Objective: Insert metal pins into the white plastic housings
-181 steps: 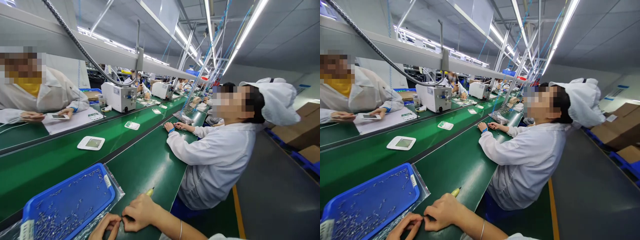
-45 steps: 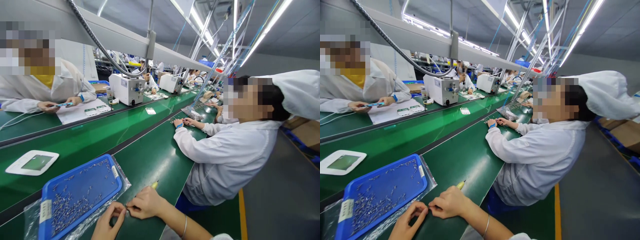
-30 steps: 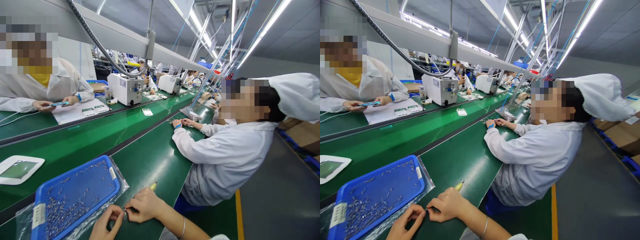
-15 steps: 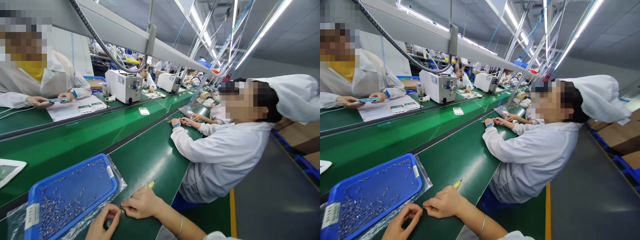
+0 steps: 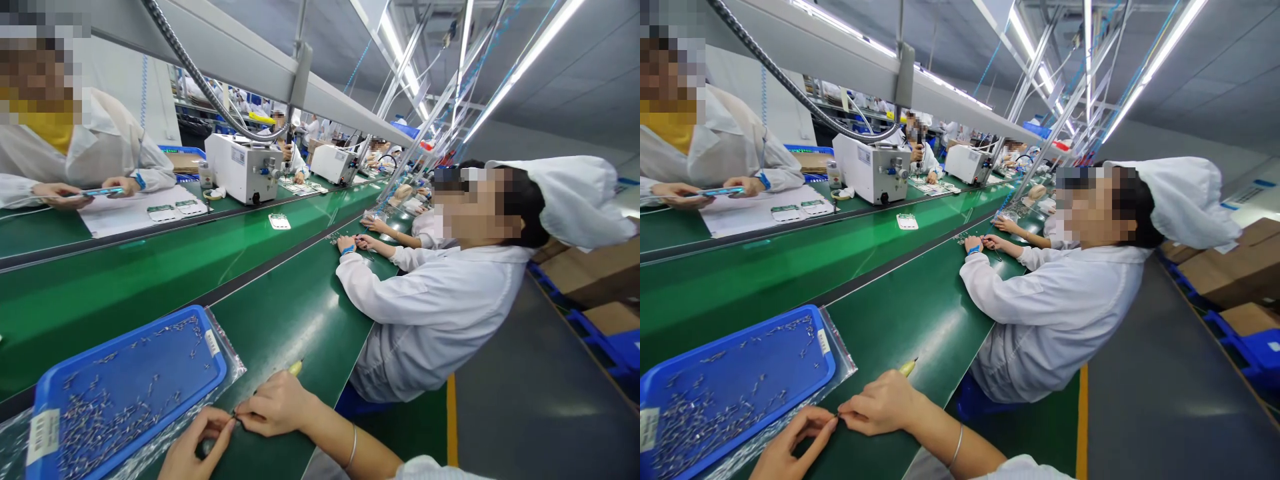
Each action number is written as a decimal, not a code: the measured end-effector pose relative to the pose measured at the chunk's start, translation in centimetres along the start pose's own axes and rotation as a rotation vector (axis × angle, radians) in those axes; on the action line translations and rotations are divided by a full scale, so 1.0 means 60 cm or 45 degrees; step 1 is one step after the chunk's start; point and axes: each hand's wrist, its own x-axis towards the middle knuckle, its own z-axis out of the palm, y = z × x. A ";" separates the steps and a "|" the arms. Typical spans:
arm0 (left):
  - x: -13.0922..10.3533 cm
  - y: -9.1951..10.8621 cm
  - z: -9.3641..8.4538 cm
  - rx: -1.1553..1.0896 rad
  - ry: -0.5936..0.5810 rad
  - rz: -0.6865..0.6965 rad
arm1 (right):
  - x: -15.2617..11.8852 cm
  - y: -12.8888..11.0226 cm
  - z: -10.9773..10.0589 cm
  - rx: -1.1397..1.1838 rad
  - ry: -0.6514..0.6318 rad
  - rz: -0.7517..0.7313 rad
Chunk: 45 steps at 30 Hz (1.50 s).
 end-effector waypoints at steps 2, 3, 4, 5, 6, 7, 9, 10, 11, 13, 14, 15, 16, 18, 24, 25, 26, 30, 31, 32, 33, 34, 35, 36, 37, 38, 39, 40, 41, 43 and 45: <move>0.000 0.002 0.000 0.014 0.000 -0.003 | 0.001 0.000 0.000 0.012 0.067 -0.008; 0.000 0.003 -0.001 0.022 0.002 -0.005 | 0.003 -0.001 -0.001 0.020 0.107 -0.006; 0.000 0.004 -0.001 0.027 0.007 -0.006 | 0.004 -0.001 -0.002 0.025 0.130 -0.003; -0.001 0.004 -0.001 0.029 0.011 -0.008 | 0.005 -0.001 -0.003 0.028 0.133 -0.003; -0.001 0.003 -0.002 0.026 0.015 -0.013 | 0.006 -0.001 -0.004 0.028 0.119 -0.006; -0.001 0.003 -0.002 0.018 0.021 -0.022 | 0.007 0.000 -0.005 0.027 0.098 -0.012; -0.001 0.000 -0.003 -0.012 0.024 -0.055 | 0.008 0.000 -0.007 0.026 0.101 -0.022; -0.001 -0.001 -0.003 -0.030 0.019 -0.078 | 0.008 0.000 -0.007 0.027 0.124 -0.022; -0.001 -0.002 -0.004 -0.047 0.010 -0.100 | 0.009 -0.001 -0.007 0.026 0.143 -0.019; 0.000 -0.004 -0.004 -0.065 -0.005 -0.121 | 0.010 -0.001 -0.008 0.019 0.150 -0.009; 0.000 -0.003 -0.005 -0.065 -0.009 -0.119 | 0.010 -0.002 -0.008 0.014 0.143 -0.005; -0.001 -0.003 -0.005 -0.059 -0.009 -0.114 | 0.011 -0.002 -0.008 0.012 0.140 -0.006; -0.001 -0.002 -0.006 -0.051 -0.008 -0.113 | 0.011 -0.002 -0.009 0.010 0.143 -0.009; -0.002 0.001 -0.006 -0.038 -0.003 -0.123 | 0.012 -0.002 -0.009 0.011 0.157 -0.020; -0.004 0.006 -0.005 -0.006 0.040 -0.099 | 0.010 -0.001 -0.007 -0.003 0.092 -0.003; -0.003 0.007 -0.005 0.000 0.046 -0.094 | 0.009 -0.001 -0.007 -0.004 0.106 -0.005; -0.003 0.008 -0.005 0.005 0.042 -0.090 | 0.009 -0.001 -0.007 -0.005 0.120 -0.007; 0.001 0.013 -0.007 0.024 0.031 -0.079 | 0.006 -0.002 -0.005 -0.025 0.017 0.013; 0.001 0.014 -0.007 0.024 0.030 -0.083 | 0.006 -0.002 -0.004 -0.024 -0.017 0.016; 0.001 0.013 -0.007 0.022 0.022 -0.088 | 0.005 -0.002 -0.004 -0.022 -0.033 0.017; 0.000 0.013 -0.007 0.018 0.015 -0.095 | 0.005 -0.002 -0.004 -0.016 -0.036 0.017; 0.000 0.012 -0.007 0.012 0.006 -0.102 | 0.005 -0.002 -0.005 -0.011 -0.032 0.015; -0.001 0.011 -0.006 0.008 0.003 -0.108 | 0.006 -0.003 -0.006 -0.008 -0.020 0.016; -0.002 0.011 -0.006 0.007 0.006 -0.114 | 0.007 -0.003 -0.007 -0.008 0.003 0.017; -0.002 0.012 -0.005 0.008 0.011 -0.122 | 0.009 -0.004 -0.009 -0.007 0.034 0.018; -0.003 0.014 -0.005 0.008 0.017 -0.129 | 0.010 -0.004 -0.011 -0.006 0.076 0.017; -0.003 0.017 -0.005 0.007 0.019 -0.134 | 0.012 -0.005 -0.013 -0.005 0.114 0.015; -0.002 0.020 -0.005 0.003 0.018 -0.136 | 0.013 -0.005 -0.014 -0.006 0.139 0.012; -0.002 0.023 -0.005 -0.002 0.019 -0.137 | 0.013 -0.005 -0.015 -0.008 0.140 0.010; -0.001 0.028 -0.004 -0.012 0.023 -0.124 | 0.013 -0.005 -0.015 -0.014 0.080 0.012; -0.001 0.031 -0.005 -0.006 0.028 -0.105 | 0.012 -0.005 -0.013 -0.020 0.010 0.021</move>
